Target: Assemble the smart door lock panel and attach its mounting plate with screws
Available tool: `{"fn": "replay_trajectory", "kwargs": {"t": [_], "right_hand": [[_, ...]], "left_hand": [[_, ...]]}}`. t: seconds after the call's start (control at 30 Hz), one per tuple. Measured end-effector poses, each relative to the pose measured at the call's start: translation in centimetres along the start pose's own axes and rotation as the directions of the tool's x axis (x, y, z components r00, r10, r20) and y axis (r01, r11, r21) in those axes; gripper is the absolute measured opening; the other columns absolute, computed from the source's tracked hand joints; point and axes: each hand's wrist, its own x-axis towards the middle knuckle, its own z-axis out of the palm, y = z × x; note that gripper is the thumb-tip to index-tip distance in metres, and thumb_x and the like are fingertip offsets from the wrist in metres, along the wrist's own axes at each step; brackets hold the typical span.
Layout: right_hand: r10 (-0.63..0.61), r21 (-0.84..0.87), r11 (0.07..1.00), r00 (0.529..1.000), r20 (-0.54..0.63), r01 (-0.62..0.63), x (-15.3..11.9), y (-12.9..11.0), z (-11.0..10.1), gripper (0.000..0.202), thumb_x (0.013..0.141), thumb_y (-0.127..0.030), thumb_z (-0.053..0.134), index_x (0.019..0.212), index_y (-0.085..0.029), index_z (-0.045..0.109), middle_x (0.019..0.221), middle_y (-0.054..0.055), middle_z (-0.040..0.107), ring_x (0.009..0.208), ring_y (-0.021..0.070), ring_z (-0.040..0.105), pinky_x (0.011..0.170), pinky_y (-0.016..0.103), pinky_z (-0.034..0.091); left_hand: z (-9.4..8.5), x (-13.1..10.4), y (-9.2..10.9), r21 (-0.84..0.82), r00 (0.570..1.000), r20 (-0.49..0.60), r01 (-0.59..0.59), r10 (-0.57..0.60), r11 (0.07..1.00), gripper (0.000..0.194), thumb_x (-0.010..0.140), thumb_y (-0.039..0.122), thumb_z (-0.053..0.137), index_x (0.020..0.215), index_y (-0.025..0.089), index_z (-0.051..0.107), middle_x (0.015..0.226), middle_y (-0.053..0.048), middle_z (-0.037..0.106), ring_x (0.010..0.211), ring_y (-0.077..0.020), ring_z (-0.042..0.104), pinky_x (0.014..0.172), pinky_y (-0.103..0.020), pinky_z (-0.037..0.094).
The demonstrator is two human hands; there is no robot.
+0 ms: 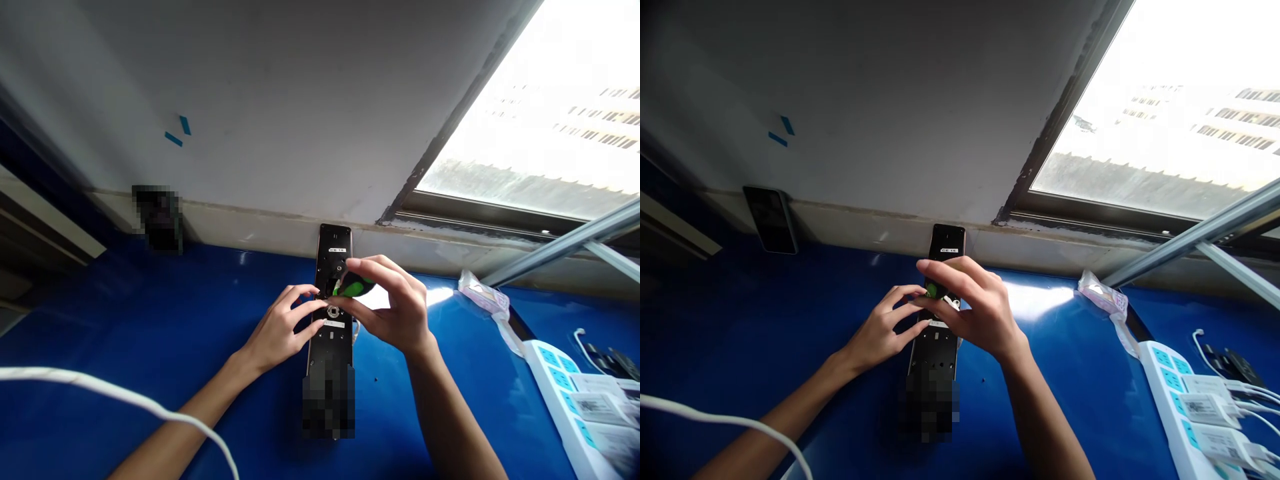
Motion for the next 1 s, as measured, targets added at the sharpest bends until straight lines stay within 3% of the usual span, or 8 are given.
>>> {"fn": "replay_trajectory", "kwargs": {"t": [0.07, 0.2, 0.27, 0.4, 0.57, 0.77, 0.9, 1.0], "right_hand": [[-0.021, -0.032, 0.999, 1.0, 0.006, 0.021, 0.1, -0.1, -0.4, 0.069, 0.085, -0.011, 0.081, 0.147, -0.029, 0.058, 0.109, 0.007, 0.072, 0.087, 0.0167, 0.072, 0.069, 0.03, 0.063], [0.086, 0.122, 0.988, 0.995, 0.051, -0.092, 0.5, -0.7, -1.4, 0.051, 0.101, -0.009, 0.052, 0.15, -0.026, 0.057, 0.145, 0.014, 0.064, 0.126, 0.0263, 0.068, 0.099, 0.047, 0.063], [0.089, 0.157, 0.984, 0.996, 0.011, -0.09, 0.5, -0.7, -1.7, 0.051, 0.1, -0.007, 0.055, 0.145, -0.03, 0.062, 0.137, 0.011, 0.07, 0.12, 0.0249, 0.071, 0.097, 0.045, 0.064], [0.064, 0.058, 0.997, 0.991, -0.115, -0.058, 0.5, -0.3, -1.9, 0.045, 0.088, -0.023, 0.082, 0.13, -0.036, 0.074, 0.104, 0.004, 0.069, 0.087, 0.0178, 0.071, 0.068, 0.032, 0.064], [0.102, 0.166, 0.981, 0.995, 0.004, -0.101, 0.7, -0.5, -2.0, 0.049, 0.102, -0.009, 0.052, 0.144, -0.032, 0.064, 0.134, 0.009, 0.07, 0.114, 0.0231, 0.072, 0.096, 0.045, 0.064], [0.019, 0.058, 0.998, 0.99, -0.142, -0.011, 0.6, -0.5, -1.8, 0.047, 0.085, -0.019, 0.085, 0.128, -0.036, 0.075, 0.099, 0.003, 0.069, 0.084, 0.0172, 0.07, 0.065, 0.031, 0.063], [0.076, 0.134, 0.988, 0.997, 0.009, -0.076, 0.6, -1.0, -1.8, 0.048, 0.102, -0.012, 0.056, 0.144, -0.033, 0.064, 0.128, 0.009, 0.07, 0.108, 0.0227, 0.072, 0.089, 0.044, 0.064], [0.045, 0.178, 0.983, 0.999, 0.014, -0.047, 0.7, -1.2, -1.6, 0.053, 0.096, -0.007, 0.065, 0.142, -0.032, 0.065, 0.125, 0.008, 0.074, 0.105, 0.0229, 0.074, 0.089, 0.044, 0.065]], "left_hand": [[0.5, -0.4, 0.0, -0.051, 0.998, -0.039, 0.056, -0.058, 0.997, 0.03, 0.1, 0.029, 0.067, 0.129, 0.028, 0.068, 0.141, -0.008, 0.057, 0.127, -0.0262, 0.059, 0.109, -0.047, 0.055], [1.5, -1.1, 0.3, -0.107, 0.978, -0.112, 0.164, -0.176, 0.981, 0.03, 0.1, 0.03, 0.066, 0.13, 0.029, 0.069, 0.145, -0.008, 0.052, 0.125, -0.0252, 0.061, 0.11, -0.047, 0.056], [1.7, -1.2, 0.5, -0.133, 0.968, -0.119, 0.207, -0.223, 0.969, 0.032, 0.1, 0.031, 0.066, 0.131, 0.03, 0.068, 0.147, -0.008, 0.051, 0.119, -0.0237, 0.064, 0.107, -0.046, 0.058], [1.5, -1.2, 0.6, -0.161, 0.96, -0.087, 0.251, -0.268, 0.954, 0.04, 0.098, 0.034, 0.067, 0.138, 0.033, 0.063, 0.149, -0.007, 0.05, 0.111, -0.0218, 0.067, 0.1, -0.043, 0.062], [1.5, -1.1, 0.5, -0.186, 0.952, -0.06, 0.285, -0.3, 0.941, 0.038, 0.098, 0.037, 0.068, 0.136, 0.034, 0.064, 0.149, -0.005, 0.05, 0.107, -0.0196, 0.068, 0.099, -0.041, 0.062], [1.8, -1.1, 0.4, -0.214, 0.949, -0.055, 0.292, -0.31, 0.932, 0.04, 0.098, 0.038, 0.067, 0.138, 0.033, 0.063, 0.148, -0.007, 0.051, 0.111, -0.0213, 0.068, 0.102, -0.043, 0.061], [1.9, -1.2, 0.2, -0.251, 0.954, -0.057, 0.272, -0.295, 0.929, 0.041, 0.098, 0.037, 0.068, 0.138, 0.033, 0.062, 0.148, -0.007, 0.05, 0.107, -0.0193, 0.069, 0.1, -0.041, 0.062], [1.8, -1.2, 0.1, -0.244, 0.959, -0.058, 0.257, -0.279, 0.935, 0.04, 0.098, 0.036, 0.068, 0.138, 0.033, 0.062, 0.147, -0.007, 0.051, 0.106, -0.0188, 0.069, 0.098, -0.039, 0.063]]}}
